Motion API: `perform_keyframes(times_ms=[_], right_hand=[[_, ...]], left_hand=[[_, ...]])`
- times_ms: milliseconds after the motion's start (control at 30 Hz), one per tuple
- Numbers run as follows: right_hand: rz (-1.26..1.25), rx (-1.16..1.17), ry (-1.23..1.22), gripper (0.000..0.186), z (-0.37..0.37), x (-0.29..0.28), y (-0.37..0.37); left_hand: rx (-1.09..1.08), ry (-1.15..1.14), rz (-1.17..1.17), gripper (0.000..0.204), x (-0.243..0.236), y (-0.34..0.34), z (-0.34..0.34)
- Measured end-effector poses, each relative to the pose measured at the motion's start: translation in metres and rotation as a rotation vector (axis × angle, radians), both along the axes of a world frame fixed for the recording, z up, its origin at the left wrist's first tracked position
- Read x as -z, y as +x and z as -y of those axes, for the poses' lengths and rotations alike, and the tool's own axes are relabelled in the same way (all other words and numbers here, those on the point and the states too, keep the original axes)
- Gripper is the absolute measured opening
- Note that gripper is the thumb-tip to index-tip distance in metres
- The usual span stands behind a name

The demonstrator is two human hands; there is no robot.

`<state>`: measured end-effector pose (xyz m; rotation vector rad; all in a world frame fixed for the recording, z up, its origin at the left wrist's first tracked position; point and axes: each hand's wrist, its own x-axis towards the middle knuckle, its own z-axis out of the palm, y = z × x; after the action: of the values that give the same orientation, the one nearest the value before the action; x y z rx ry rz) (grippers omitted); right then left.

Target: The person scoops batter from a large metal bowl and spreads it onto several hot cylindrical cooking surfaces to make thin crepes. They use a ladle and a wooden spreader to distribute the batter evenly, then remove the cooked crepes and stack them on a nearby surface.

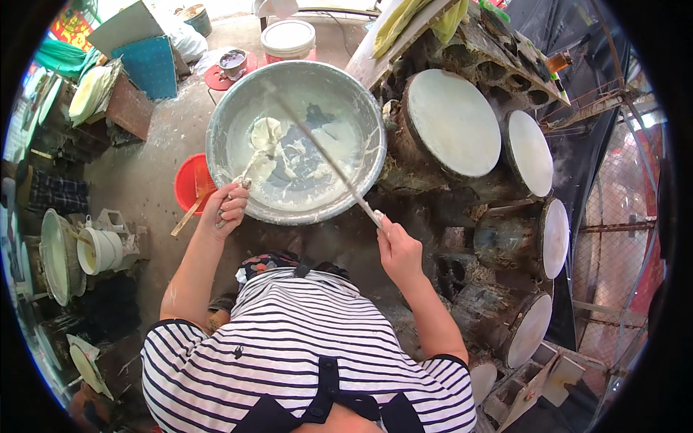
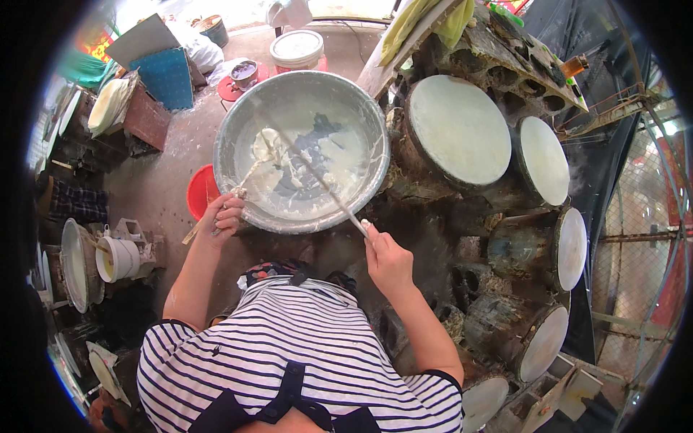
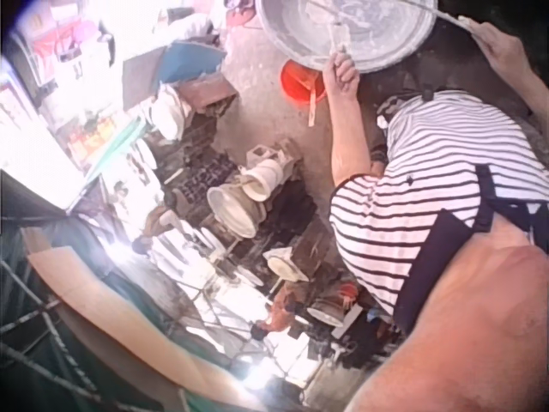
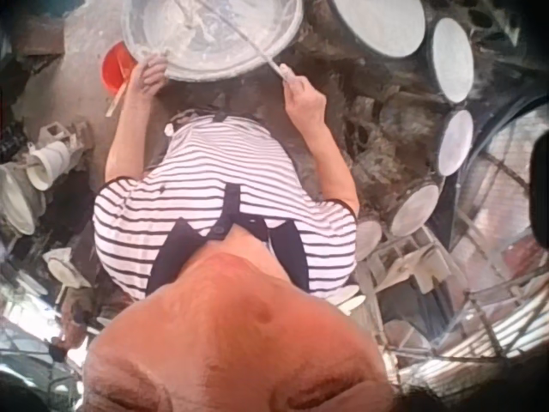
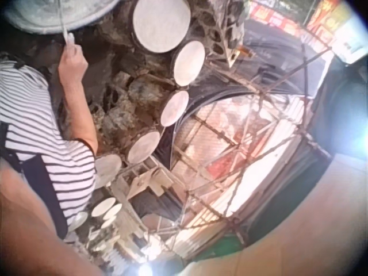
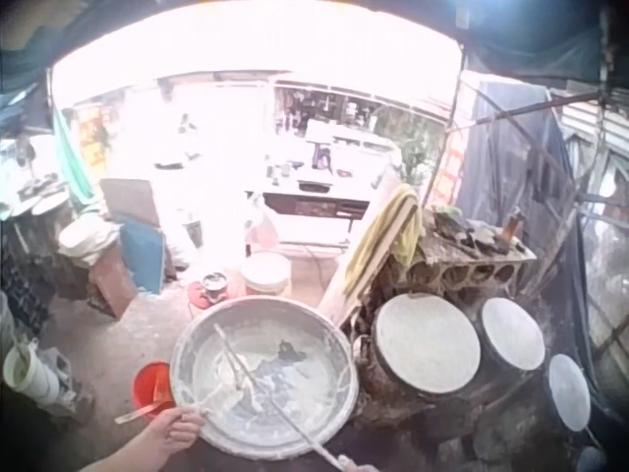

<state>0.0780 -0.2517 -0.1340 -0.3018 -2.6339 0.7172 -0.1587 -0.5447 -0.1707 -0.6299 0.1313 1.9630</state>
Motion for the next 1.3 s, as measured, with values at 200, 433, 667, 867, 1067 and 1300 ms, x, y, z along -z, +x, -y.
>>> perform_keyframes(times_ms=[200, 433, 667, 867, 1067, 1300], right_hand=[[0.570, 0.116, -1.221, 0.025, -0.009, 0.062, -0.018], [0.676, -0.095, -1.512, 0.017, 0.008, 0.122, -0.089], [0.516, -0.076, -1.461, 0.018, -0.024, 0.064, -0.125], [0.356, -0.129, -0.314, 0.022, 0.005, 0.056, -0.085], [0.336, 0.015, 0.121, 0.028, 0.002, 0.027, -0.020], [-0.082, 0.173, -0.313, 0.029, 0.005, 0.025, -0.027]], left_hand=[[0.016, 0.013, -0.147, 0.026, -0.037, -0.003, 0.012], [-0.032, 0.001, -0.133, 0.026, -0.073, 0.000, 0.013], [0.072, -0.057, -0.237, 0.027, -0.052, -0.002, 0.032], [0.145, -0.407, -0.402, 0.025, -0.012, -0.011, -0.005], [0.216, -0.356, -0.383, 0.025, -0.003, -0.012, -0.008], [0.331, -0.389, -0.306, 0.024, -0.032, -0.019, -0.005]])
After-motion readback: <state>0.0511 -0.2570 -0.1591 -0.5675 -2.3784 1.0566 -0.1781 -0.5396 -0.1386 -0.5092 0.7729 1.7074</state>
